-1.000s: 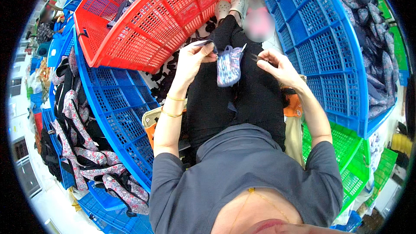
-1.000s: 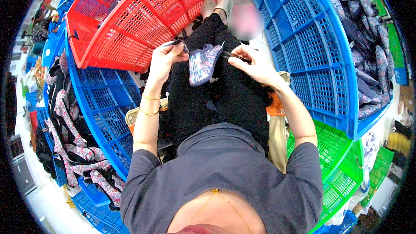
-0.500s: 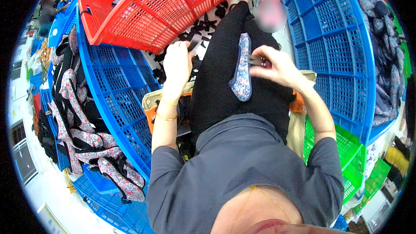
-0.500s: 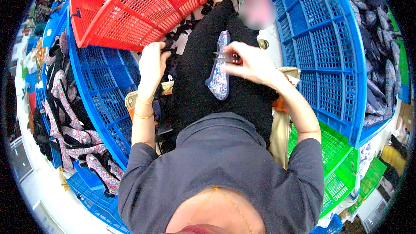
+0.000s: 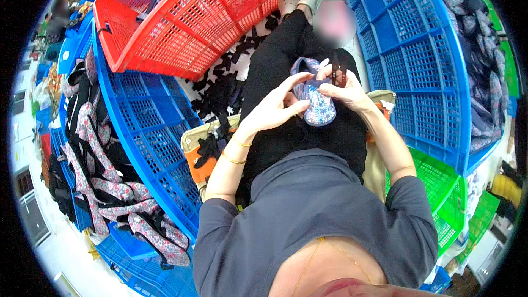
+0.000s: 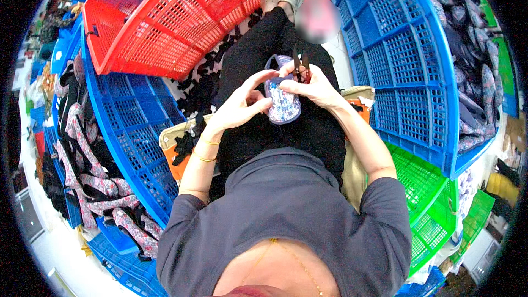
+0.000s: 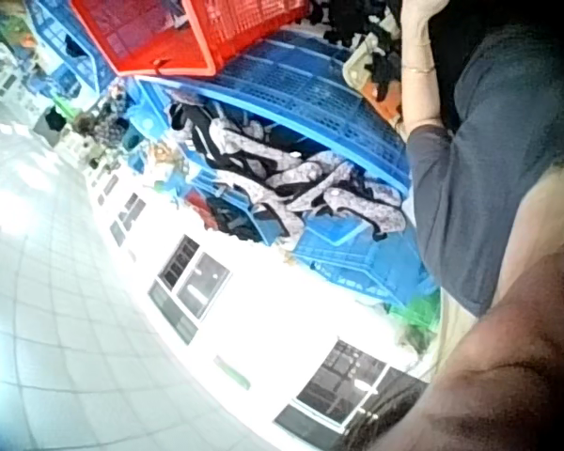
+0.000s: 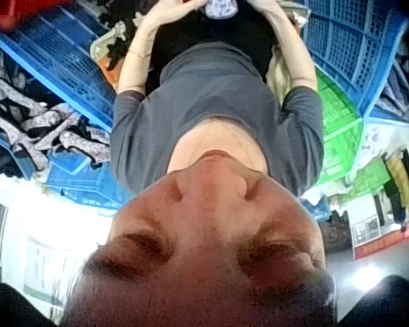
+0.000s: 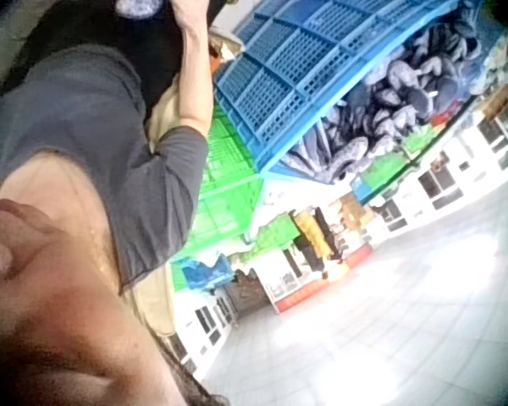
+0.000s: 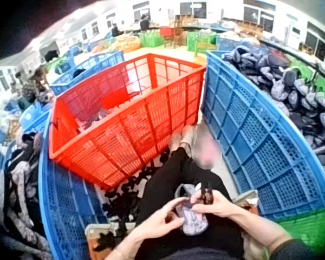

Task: The person sits on the floor and uses scissors to trim excess fabric from the edges of floral-patterned slippers. They handle the slippers one at a time, cutting the fabric and placing the finished items into a red crate.

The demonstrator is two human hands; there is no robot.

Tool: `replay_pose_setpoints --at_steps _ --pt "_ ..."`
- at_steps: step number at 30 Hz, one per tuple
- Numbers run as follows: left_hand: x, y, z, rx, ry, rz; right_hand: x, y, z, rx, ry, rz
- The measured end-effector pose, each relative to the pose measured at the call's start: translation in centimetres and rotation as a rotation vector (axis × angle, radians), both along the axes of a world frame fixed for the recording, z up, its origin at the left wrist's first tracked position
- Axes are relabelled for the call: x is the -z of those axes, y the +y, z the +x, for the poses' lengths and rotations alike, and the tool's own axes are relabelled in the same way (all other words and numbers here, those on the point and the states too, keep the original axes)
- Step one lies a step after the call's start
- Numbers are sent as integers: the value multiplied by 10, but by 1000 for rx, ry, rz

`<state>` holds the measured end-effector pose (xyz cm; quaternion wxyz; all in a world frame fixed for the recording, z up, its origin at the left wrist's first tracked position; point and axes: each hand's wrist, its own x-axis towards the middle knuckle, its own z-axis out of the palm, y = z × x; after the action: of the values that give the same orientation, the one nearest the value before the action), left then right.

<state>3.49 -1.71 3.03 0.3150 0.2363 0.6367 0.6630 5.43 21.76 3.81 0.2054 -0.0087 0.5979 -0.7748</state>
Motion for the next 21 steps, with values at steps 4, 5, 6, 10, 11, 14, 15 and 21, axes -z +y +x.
replay_pose_setpoints --at_steps 4,5,6,10,11,14,15,21 --pt "-23 16 -35 65 28 -103 15 6 4 279 -62 -284" --pt "-9 22 -42 68 0 -20 20 5 8 323 -95 -325" --pt "-10 23 -48 125 -30 -56 23 2 15 342 -115 -338" --pt "10 32 -55 226 -63 -20 32 -1 38 416 -175 -283" --pt "14 30 -56 254 -25 -88 34 -1 43 424 -184 -261" --pt "-2 35 -54 290 74 -183 30 3 51 382 -161 -221" --pt "-5 36 -54 305 70 -183 30 4 50 361 -144 -246" --pt "-26 47 -53 313 114 -201 18 2 44 339 -36 -152"
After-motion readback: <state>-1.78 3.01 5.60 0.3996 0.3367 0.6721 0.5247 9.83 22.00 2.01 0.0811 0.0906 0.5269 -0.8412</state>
